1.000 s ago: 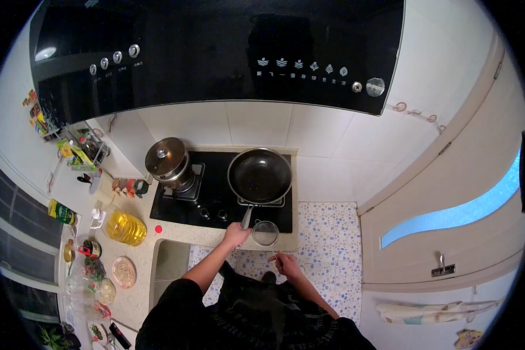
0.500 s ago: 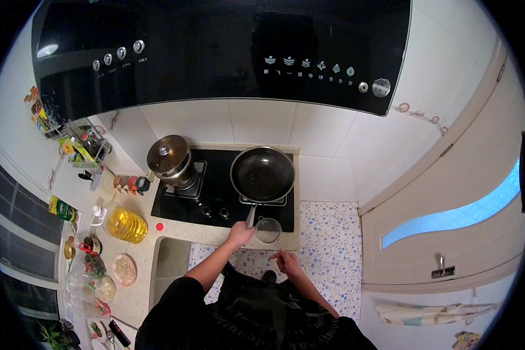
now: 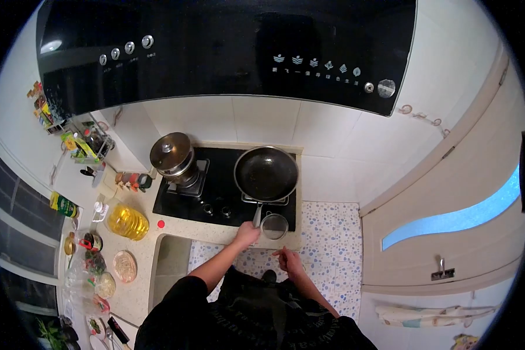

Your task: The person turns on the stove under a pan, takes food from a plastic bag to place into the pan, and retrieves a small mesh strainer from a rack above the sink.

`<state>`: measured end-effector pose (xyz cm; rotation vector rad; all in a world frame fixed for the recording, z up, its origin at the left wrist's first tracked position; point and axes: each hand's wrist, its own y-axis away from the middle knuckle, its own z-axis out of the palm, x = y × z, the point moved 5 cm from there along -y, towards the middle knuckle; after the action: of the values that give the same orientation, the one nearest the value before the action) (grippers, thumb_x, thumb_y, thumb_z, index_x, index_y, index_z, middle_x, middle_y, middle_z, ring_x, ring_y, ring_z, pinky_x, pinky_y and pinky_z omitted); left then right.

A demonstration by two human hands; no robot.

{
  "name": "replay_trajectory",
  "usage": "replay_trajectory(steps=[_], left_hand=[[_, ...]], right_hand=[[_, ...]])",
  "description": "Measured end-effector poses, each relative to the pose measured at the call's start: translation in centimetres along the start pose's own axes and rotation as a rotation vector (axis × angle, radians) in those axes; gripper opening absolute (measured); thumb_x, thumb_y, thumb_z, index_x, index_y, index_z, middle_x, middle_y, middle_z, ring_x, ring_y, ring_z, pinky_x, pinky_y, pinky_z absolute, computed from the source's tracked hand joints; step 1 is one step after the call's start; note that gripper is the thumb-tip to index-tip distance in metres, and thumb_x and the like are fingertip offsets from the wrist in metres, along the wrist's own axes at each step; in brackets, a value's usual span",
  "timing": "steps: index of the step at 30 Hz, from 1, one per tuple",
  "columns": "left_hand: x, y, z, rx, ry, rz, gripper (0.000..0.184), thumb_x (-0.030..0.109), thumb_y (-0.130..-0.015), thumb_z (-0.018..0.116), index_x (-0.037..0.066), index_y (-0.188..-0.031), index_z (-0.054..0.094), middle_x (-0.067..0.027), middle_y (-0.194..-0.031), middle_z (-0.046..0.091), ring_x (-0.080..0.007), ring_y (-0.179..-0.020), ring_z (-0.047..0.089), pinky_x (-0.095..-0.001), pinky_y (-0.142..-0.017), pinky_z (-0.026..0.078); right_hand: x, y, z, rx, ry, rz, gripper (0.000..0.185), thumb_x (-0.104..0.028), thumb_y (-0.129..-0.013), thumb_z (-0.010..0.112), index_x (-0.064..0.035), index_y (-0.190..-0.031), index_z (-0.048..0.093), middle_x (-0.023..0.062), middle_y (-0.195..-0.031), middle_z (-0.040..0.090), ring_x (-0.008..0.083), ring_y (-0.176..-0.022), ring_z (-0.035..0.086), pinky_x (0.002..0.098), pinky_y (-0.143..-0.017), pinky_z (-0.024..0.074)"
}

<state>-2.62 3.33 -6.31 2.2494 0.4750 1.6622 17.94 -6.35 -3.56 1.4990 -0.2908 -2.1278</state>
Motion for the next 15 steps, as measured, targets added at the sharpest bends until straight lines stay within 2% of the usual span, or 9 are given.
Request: replay_trajectory(steps=[4,7,10,15], left_hand=[[0.2,0.1,0.1,-0.024,0.024,0.032,0.026,0.019,-0.081,0.063,-0.007,-0.078,0.062,-0.0176,-0.068,0.065,-0.0276,-0.053,0.064,-0.0398,-0.051,0.050],[3.3,2.4,0.1,-0.045,0.098,-0.036,0.025,0.018,-0.083,0.062,-0.006,-0.077,0.062,-0.0146,-0.064,0.063,-0.0251,-0.052,0.063,-0.0379,-0.049,0.049],[4.4,3.3,0.7,-0.072,0.163,-0.041,0.024,0.020,-0.086,0.066,-0.001,-0.077,0.056,-0.0090,-0.061,0.058,-0.0210,-0.047,0.057,-0.0351,-0.045,0.046],[1.4,0.9,2.2,-0.054,0.133,-0.019,0.024,0.017,-0.084,0.062,-0.003,-0.073,0.058,-0.0110,-0.061,0.060,-0.0224,-0.049,0.060,-0.0362,-0.046,0.047]], right_hand=[[0.1,0.1,0.0,0.006,-0.023,0.025,0.053,-0.042,-0.102,0.041,0.0040,-0.093,0.065,-0.0018,-0.055,0.036,0.0088,-0.041,0.027,0.0260,-0.040,0.0203],[-0.2,0.4,0.1,0.031,-0.029,-0.007,0.052,-0.041,-0.103,0.040,0.0035,-0.094,0.065,-0.0010,-0.056,0.037,0.0090,-0.041,0.027,0.0258,-0.040,0.0209],[-0.8,0.7,0.1,-0.020,-0.067,0.002,0.051,-0.040,-0.103,0.039,0.0030,-0.095,0.065,-0.0007,-0.055,0.037,0.0093,-0.041,0.027,0.0254,-0.040,0.0218],[-0.7,0.8,0.0,-0.017,-0.095,-0.011,0.049,-0.039,-0.103,0.039,0.0026,-0.096,0.064,-0.0005,-0.055,0.037,0.0094,-0.041,0.028,0.0252,-0.039,0.0224]])
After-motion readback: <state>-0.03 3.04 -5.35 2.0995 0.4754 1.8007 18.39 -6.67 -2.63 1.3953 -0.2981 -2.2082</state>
